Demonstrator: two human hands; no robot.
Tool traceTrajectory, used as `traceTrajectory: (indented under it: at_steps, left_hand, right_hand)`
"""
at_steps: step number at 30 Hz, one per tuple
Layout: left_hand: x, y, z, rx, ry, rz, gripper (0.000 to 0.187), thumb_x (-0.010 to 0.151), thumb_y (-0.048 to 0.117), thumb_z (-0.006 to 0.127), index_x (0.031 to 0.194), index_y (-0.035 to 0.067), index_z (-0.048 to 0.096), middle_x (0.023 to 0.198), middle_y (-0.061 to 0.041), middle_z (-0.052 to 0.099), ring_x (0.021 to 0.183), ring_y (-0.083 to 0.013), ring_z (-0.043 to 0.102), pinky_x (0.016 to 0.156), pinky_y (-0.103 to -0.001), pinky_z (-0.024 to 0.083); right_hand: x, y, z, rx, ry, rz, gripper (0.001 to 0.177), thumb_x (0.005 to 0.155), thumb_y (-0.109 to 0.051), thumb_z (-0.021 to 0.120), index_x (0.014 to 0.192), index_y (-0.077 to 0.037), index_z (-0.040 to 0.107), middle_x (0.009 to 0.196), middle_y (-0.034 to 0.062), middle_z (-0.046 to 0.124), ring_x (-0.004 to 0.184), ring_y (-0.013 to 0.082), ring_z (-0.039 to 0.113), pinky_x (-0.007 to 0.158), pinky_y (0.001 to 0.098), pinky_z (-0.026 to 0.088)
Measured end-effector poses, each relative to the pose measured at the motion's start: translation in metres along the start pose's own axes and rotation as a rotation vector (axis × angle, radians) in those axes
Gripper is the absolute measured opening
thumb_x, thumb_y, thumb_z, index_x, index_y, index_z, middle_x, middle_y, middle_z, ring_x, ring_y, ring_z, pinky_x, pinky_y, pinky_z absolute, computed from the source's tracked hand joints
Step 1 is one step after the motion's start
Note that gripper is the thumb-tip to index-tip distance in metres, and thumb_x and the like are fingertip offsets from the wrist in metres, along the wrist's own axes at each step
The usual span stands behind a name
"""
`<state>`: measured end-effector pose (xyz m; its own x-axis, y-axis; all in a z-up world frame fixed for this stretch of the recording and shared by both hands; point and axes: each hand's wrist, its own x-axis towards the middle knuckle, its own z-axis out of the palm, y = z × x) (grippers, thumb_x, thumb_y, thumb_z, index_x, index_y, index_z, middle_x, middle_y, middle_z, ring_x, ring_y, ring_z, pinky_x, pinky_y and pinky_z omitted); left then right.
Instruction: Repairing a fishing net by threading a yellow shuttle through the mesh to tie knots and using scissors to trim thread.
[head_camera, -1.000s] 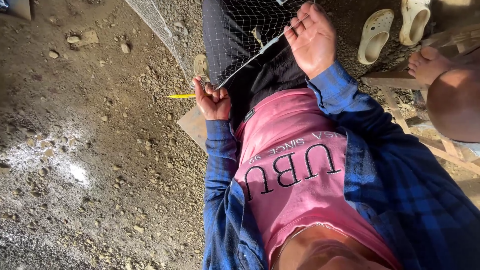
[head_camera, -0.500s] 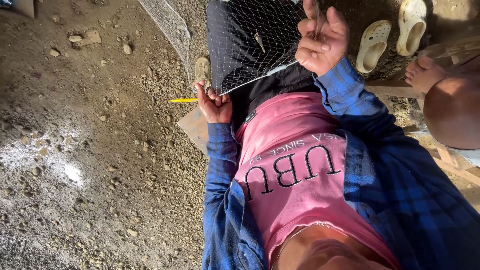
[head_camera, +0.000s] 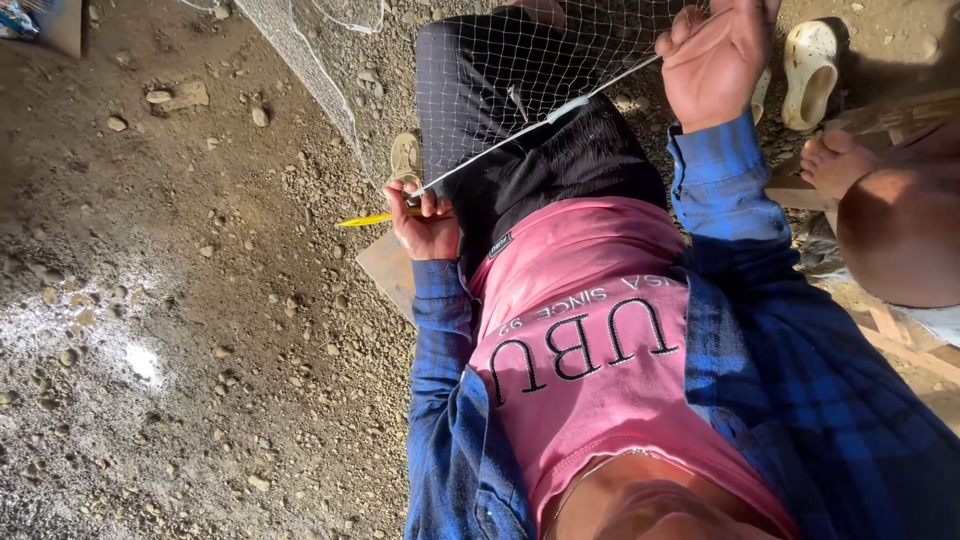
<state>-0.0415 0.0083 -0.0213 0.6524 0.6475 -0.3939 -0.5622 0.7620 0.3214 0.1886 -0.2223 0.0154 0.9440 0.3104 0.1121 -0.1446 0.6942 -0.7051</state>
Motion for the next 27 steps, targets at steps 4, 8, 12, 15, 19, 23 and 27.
traceTrajectory:
  at_steps: [4, 8, 12, 15, 19, 23, 27]
  left_hand:
    - [0.001, 0.001, -0.005, 0.004, 0.008, 0.016, 0.016, 0.084, 0.028, 0.043, 0.076, 0.016, 0.049, 0.065, 0.003, 0.054, 0.038, -0.0069, 0.038, 0.037, -0.019, 0.030]
    - [0.000, 0.002, -0.006, -0.017, -0.010, 0.027, 0.017, 0.085, 0.027, 0.042, 0.077, 0.014, 0.049, 0.068, 0.003, 0.055, 0.039, -0.0072, 0.040, 0.035, -0.019, 0.032]
    - [0.003, 0.007, -0.011, -0.010, -0.005, 0.044, 0.017, 0.084, 0.029, 0.044, 0.078, 0.014, 0.051, 0.076, 0.003, 0.056, 0.041, -0.0071, 0.041, 0.035, -0.019, 0.034]
    - [0.002, 0.011, -0.009, -0.087, -0.020, 0.031, 0.017, 0.086, 0.026, 0.042, 0.079, 0.013, 0.050, 0.073, 0.002, 0.057, 0.040, -0.0081, 0.044, 0.034, -0.019, 0.035]
    - [-0.003, 0.015, -0.003, -0.062, -0.011, 0.025, 0.014, 0.085, 0.025, 0.044, 0.078, 0.015, 0.049, 0.065, 0.004, 0.055, 0.038, -0.0065, 0.037, 0.035, -0.019, 0.033]
    - [-0.001, 0.019, -0.007, -0.106, 0.096, 0.024, 0.010, 0.083, 0.025, 0.048, 0.080, 0.016, 0.052, 0.054, 0.004, 0.046, 0.035, -0.0069, 0.033, 0.032, -0.019, 0.029]
    - [0.002, 0.022, -0.008, -0.126, 0.176, 0.038, 0.010, 0.082, 0.026, 0.049, 0.080, 0.017, 0.052, 0.054, 0.003, 0.048, 0.033, -0.0073, 0.033, 0.031, -0.019, 0.029]
  right_hand:
    - [0.004, 0.006, -0.017, -0.001, 0.009, 0.016, 0.016, 0.088, -0.034, 0.044, 0.100, -0.025, 0.049, 0.105, -0.0006, 0.048, 0.071, 0.0221, 0.046, 0.065, 0.0377, 0.038]
    - [0.006, 0.009, -0.018, -0.024, 0.007, 0.007, 0.017, 0.088, -0.035, 0.042, 0.101, -0.026, 0.049, 0.107, -0.0004, 0.047, 0.069, 0.0215, 0.044, 0.063, 0.0370, 0.037]
    - [0.005, 0.012, -0.017, -0.049, -0.058, -0.032, 0.015, 0.091, -0.031, 0.041, 0.104, -0.027, 0.047, 0.114, 0.0035, 0.044, 0.069, 0.0236, 0.042, 0.062, 0.0384, 0.036]
    - [0.002, 0.011, -0.011, -0.065, -0.097, -0.030, 0.020, 0.094, -0.032, 0.038, 0.112, -0.031, 0.047, 0.126, 0.0047, 0.043, 0.067, 0.0242, 0.040, 0.061, 0.0377, 0.035]
    - [0.004, 0.014, -0.014, -0.050, -0.070, 0.018, 0.022, 0.093, -0.034, 0.042, 0.114, -0.032, 0.048, 0.124, 0.0015, 0.047, 0.063, 0.0244, 0.041, 0.058, 0.0367, 0.038]
    - [0.003, 0.015, -0.011, -0.047, -0.111, 0.008, 0.025, 0.096, -0.032, 0.038, 0.119, -0.034, 0.045, 0.131, 0.0032, 0.045, 0.065, 0.0253, 0.042, 0.062, 0.0382, 0.040]
    - [0.003, 0.015, -0.002, -0.065, -0.187, -0.064, 0.026, 0.099, -0.028, 0.035, 0.124, -0.032, 0.039, 0.134, 0.0094, 0.041, 0.073, 0.0330, 0.041, 0.065, 0.0452, 0.039]
